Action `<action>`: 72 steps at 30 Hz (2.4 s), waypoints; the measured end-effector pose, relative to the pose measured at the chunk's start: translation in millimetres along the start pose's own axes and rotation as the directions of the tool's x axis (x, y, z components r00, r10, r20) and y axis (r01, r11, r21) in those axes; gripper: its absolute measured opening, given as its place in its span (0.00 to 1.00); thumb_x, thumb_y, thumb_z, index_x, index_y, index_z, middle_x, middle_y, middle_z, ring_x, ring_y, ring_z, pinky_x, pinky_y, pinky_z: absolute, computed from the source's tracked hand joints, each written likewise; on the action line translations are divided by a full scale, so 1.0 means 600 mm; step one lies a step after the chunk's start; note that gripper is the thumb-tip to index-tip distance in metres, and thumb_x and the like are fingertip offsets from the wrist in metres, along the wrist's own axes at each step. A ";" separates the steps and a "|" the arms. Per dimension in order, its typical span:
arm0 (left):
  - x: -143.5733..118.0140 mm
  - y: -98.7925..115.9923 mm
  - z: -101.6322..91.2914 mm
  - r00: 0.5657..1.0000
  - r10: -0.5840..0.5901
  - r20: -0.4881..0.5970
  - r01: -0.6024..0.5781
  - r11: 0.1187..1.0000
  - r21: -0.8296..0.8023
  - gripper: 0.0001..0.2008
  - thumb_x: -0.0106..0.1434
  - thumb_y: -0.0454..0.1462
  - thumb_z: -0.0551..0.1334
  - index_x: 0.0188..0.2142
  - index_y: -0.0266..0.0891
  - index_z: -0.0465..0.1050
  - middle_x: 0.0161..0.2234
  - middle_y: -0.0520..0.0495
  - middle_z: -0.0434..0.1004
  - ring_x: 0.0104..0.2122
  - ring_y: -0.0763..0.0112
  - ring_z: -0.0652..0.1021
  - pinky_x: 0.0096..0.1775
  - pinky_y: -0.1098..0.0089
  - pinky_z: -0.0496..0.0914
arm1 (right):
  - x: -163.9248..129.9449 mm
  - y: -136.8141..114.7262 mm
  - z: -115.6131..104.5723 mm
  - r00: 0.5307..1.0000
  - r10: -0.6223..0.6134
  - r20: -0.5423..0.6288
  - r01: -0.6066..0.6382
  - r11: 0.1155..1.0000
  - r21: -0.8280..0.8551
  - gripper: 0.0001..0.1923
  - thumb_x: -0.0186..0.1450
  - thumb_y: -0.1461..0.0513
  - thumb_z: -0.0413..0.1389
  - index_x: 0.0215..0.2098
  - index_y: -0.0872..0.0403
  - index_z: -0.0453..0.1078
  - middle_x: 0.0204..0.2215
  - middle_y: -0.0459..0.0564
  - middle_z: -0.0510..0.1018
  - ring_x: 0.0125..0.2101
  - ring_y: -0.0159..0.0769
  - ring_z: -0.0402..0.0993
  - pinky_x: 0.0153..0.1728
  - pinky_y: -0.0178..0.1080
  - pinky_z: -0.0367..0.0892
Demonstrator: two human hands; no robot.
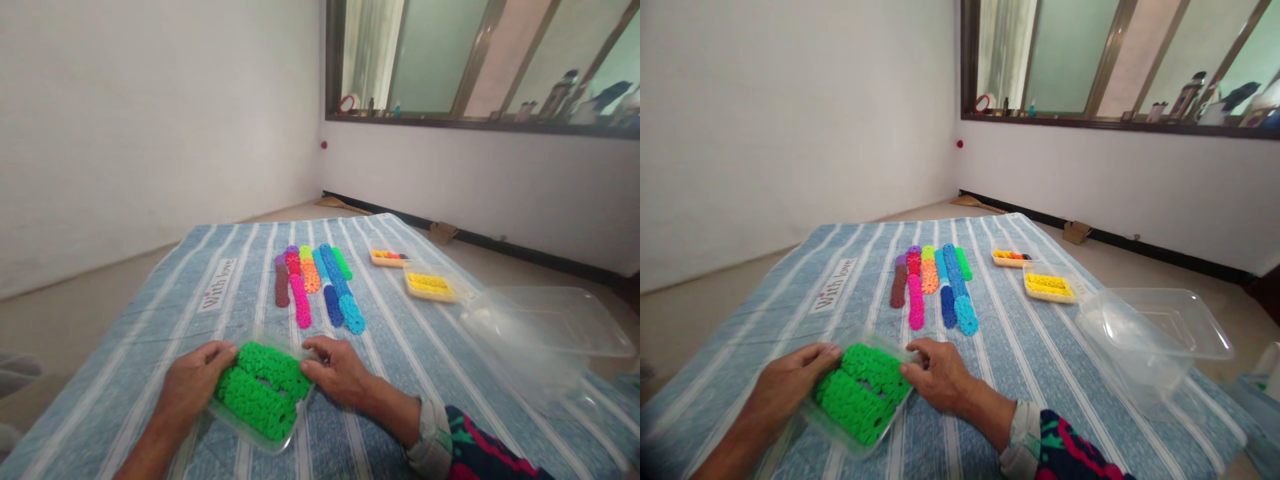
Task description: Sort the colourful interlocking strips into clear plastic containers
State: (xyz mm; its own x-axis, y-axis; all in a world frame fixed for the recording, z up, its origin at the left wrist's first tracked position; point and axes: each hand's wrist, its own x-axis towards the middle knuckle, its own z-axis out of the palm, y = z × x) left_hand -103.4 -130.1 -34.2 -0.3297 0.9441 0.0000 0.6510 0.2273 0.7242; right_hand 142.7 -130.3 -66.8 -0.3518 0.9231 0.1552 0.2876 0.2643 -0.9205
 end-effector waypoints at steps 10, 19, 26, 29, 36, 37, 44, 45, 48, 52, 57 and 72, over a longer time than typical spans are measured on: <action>0.005 0.013 -0.007 0.999 -0.047 -0.022 0.047 0.999 0.004 0.14 0.48 0.49 0.60 0.24 0.44 0.79 0.24 0.51 0.81 0.29 0.57 0.79 0.32 0.64 0.69 | 0.017 -0.030 -0.014 0.993 0.013 0.117 0.025 0.948 -0.316 0.10 0.62 0.63 0.52 0.27 0.56 0.72 0.20 0.42 0.66 0.24 0.29 0.60 0.26 0.33 0.50; -0.002 0.003 0.004 1.000 -0.001 -0.006 0.001 1.000 -0.025 0.17 0.48 0.51 0.59 0.23 0.42 0.77 0.21 0.51 0.78 0.26 0.62 0.76 0.29 0.68 0.67 | 0.016 -0.030 -0.007 0.990 0.048 0.130 0.010 0.911 -0.413 0.10 0.63 0.63 0.50 0.27 0.55 0.71 0.23 0.46 0.72 0.26 0.30 0.63 0.27 0.34 0.48; -0.005 0.000 0.004 1.000 0.010 0.017 -0.009 0.998 -0.064 0.18 0.47 0.51 0.59 0.23 0.41 0.77 0.21 0.51 0.78 0.27 0.63 0.75 0.30 0.69 0.66 | 0.013 -0.028 -0.006 0.987 0.071 0.146 -0.006 0.914 -0.406 0.09 0.63 0.63 0.50 0.27 0.55 0.69 0.23 0.45 0.70 0.26 0.29 0.62 0.27 0.34 0.48; -0.007 0.000 0.005 1.000 -0.004 0.024 0.006 0.997 -0.076 0.18 0.47 0.52 0.59 0.24 0.41 0.77 0.21 0.52 0.77 0.26 0.63 0.75 0.30 0.69 0.65 | 0.013 -0.025 -0.005 0.987 0.065 0.150 -0.001 0.921 -0.391 0.10 0.64 0.63 0.49 0.26 0.55 0.68 0.23 0.44 0.69 0.26 0.29 0.62 0.27 0.34 0.48; -0.008 -0.001 0.008 0.999 -0.020 0.036 0.025 0.992 -0.126 0.17 0.48 0.50 0.60 0.24 0.39 0.77 0.21 0.51 0.76 0.26 0.65 0.74 0.30 0.69 0.66 | 0.012 -0.020 -0.003 0.987 0.060 0.147 -0.002 0.931 -0.366 0.11 0.64 0.62 0.49 0.26 0.55 0.69 0.22 0.44 0.69 0.26 0.29 0.63 0.28 0.33 0.50; -0.008 -0.001 0.009 0.999 -0.019 0.034 0.024 0.991 -0.131 0.17 0.47 0.50 0.60 0.24 0.39 0.77 0.21 0.51 0.76 0.26 0.65 0.74 0.30 0.69 0.66 | 0.011 -0.019 -0.002 0.987 0.062 0.147 -0.004 0.931 -0.366 0.11 0.64 0.63 0.49 0.26 0.55 0.69 0.22 0.44 0.69 0.26 0.29 0.63 0.28 0.33 0.50; -0.017 0.008 0.009 1.000 -0.029 0.008 0.030 0.984 -0.177 0.14 0.47 0.48 0.62 0.22 0.40 0.76 0.19 0.53 0.74 0.24 0.68 0.72 0.28 0.71 0.65 | 0.007 -0.021 -0.004 0.986 0.070 0.153 -0.010 0.933 -0.361 0.11 0.65 0.63 0.49 0.27 0.55 0.69 0.22 0.44 0.69 0.26 0.30 0.63 0.29 0.33 0.51; -0.020 0.009 0.010 1.000 -0.028 0.009 0.029 0.983 -0.182 0.14 0.46 0.48 0.62 0.22 0.40 0.76 0.19 0.53 0.73 0.24 0.68 0.72 0.27 0.71 0.64 | 0.006 -0.021 -0.004 0.986 0.070 0.153 -0.012 0.936 -0.353 0.11 0.65 0.63 0.49 0.27 0.55 0.69 0.22 0.44 0.68 0.26 0.30 0.63 0.29 0.33 0.51; -0.024 0.011 0.012 1.000 -0.023 0.004 0.024 0.976 -0.216 0.14 0.46 0.48 0.62 0.22 0.39 0.76 0.19 0.53 0.73 0.24 0.69 0.71 0.27 0.71 0.64 | 0.003 -0.018 -0.004 0.984 0.077 0.160 -0.020 0.943 -0.332 0.12 0.66 0.62 0.49 0.26 0.55 0.68 0.22 0.43 0.67 0.26 0.30 0.62 0.29 0.33 0.52; -0.025 0.007 0.017 1.000 -0.022 0.007 0.023 0.974 -0.225 0.14 0.46 0.47 0.62 0.22 0.38 0.75 0.19 0.54 0.72 0.23 0.70 0.70 0.27 0.71 0.64 | 0.001 -0.013 -0.004 0.985 0.062 0.162 -0.009 0.950 -0.312 0.13 0.66 0.62 0.49 0.23 0.55 0.64 0.20 0.41 0.63 0.25 0.29 0.60 0.28 0.33 0.51; -0.024 0.005 0.017 1.000 -0.021 0.019 0.025 0.973 -0.229 0.14 0.46 0.47 0.62 0.23 0.38 0.75 0.18 0.54 0.70 0.22 0.71 0.69 0.28 0.71 0.63 | 0.000 -0.010 -0.002 0.986 0.050 0.160 -0.005 0.962 -0.271 0.14 0.66 0.62 0.48 0.22 0.54 0.61 0.20 0.41 0.61 0.25 0.29 0.60 0.28 0.33 0.50; -0.025 0.005 0.021 0.999 -0.040 0.015 0.043 0.951 -0.305 0.17 0.45 0.48 0.64 0.28 0.37 0.78 0.24 0.50 0.77 0.27 0.66 0.75 0.31 0.69 0.67 | -0.001 -0.002 0.003 0.991 0.029 0.130 0.004 0.970 -0.245 0.15 0.65 0.62 0.48 0.20 0.54 0.59 0.19 0.41 0.61 0.24 0.29 0.59 0.28 0.33 0.50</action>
State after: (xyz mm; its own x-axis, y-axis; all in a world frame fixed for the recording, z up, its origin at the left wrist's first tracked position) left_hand -87.8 -140.6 -40.7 -0.3455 0.9376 -0.0397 0.3964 0.1841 0.8994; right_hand 140.8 -132.0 -66.6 -0.4563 0.8862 0.0805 0.4955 0.3282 -0.8042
